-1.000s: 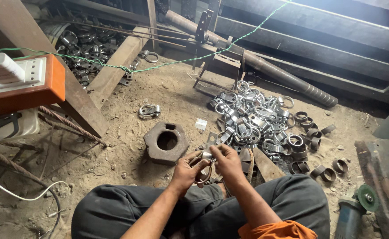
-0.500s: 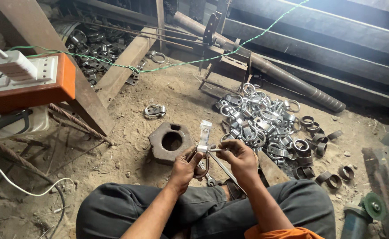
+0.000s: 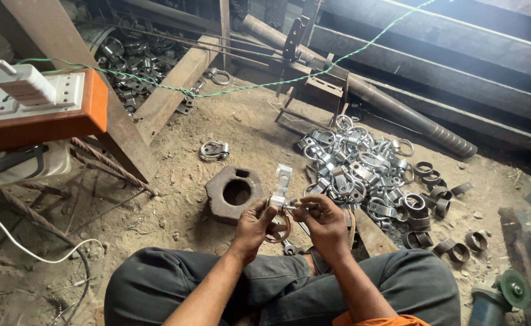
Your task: The person sits on the floor and assembles metal shackle-like parts by inserting pins and tightening them with a wrench. They repeatedly pick up parts, align them, and secure them using hand tools.
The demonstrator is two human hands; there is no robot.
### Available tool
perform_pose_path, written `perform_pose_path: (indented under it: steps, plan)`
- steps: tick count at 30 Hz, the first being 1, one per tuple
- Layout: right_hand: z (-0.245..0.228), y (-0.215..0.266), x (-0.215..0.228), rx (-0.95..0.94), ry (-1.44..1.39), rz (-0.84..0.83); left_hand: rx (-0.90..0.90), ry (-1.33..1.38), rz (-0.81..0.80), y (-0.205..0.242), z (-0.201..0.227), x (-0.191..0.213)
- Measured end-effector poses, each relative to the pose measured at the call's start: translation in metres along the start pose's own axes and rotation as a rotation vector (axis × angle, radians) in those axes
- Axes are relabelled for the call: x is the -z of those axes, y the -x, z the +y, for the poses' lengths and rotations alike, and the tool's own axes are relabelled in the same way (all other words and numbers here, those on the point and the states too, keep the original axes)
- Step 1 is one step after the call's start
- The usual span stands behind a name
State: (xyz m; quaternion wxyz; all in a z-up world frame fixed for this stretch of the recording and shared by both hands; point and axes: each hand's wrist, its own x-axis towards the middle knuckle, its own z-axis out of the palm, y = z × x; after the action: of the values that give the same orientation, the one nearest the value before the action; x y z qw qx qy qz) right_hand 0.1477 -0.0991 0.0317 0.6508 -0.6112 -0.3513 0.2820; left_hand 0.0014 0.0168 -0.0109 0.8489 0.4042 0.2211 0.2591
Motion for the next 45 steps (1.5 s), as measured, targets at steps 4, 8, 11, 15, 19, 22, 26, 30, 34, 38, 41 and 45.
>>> perform_pose_path:
  steps: [4,8,11,15,19,22,26,30,34,38,41,45]
  plan:
    - [0.000,0.001,-0.004,-0.066,-0.085,0.067,-0.006,-0.011,0.010,0.001,0.001,-0.002]
    - [0.004,0.009,-0.012,-0.102,-0.221,0.156,-0.013,0.011,0.016,-0.001,-0.001,-0.001]
    - [0.014,0.010,-0.015,-0.100,-0.252,0.225,-0.067,0.014,-0.012,-0.003,-0.007,0.000]
    - [0.025,0.009,-0.019,-0.063,-0.238,0.262,-0.071,0.041,0.021,-0.006,-0.015,0.004]
    - [0.027,0.011,-0.020,-0.035,-0.331,0.274,-0.141,0.017,-0.034,-0.008,-0.021,0.006]
    - [0.027,0.010,-0.019,-0.027,-0.305,0.279,-0.154,0.023,-0.030,-0.008,-0.022,0.004]
    - [0.025,0.009,-0.017,-0.041,-0.270,0.264,-0.080,-0.083,0.022,-0.005,-0.013,0.003]
    - [0.029,0.013,-0.017,-0.098,-0.112,0.214,-0.151,-0.087,-0.025,-0.003,-0.012,-0.001]
    - [0.035,0.011,-0.021,-0.051,-0.245,0.218,-0.142,-0.078,-0.003,-0.004,-0.015,-0.001]
    - [0.033,0.016,-0.024,-0.086,-0.250,0.192,-0.125,-0.031,0.022,-0.008,-0.017,0.002]
    - [0.033,0.018,-0.033,-0.122,-0.237,0.193,-0.146,-0.061,0.033,-0.008,-0.014,0.002]
    - [0.033,0.022,-0.039,-0.118,-0.168,0.181,-0.140,-0.163,0.101,-0.004,-0.012,0.000]
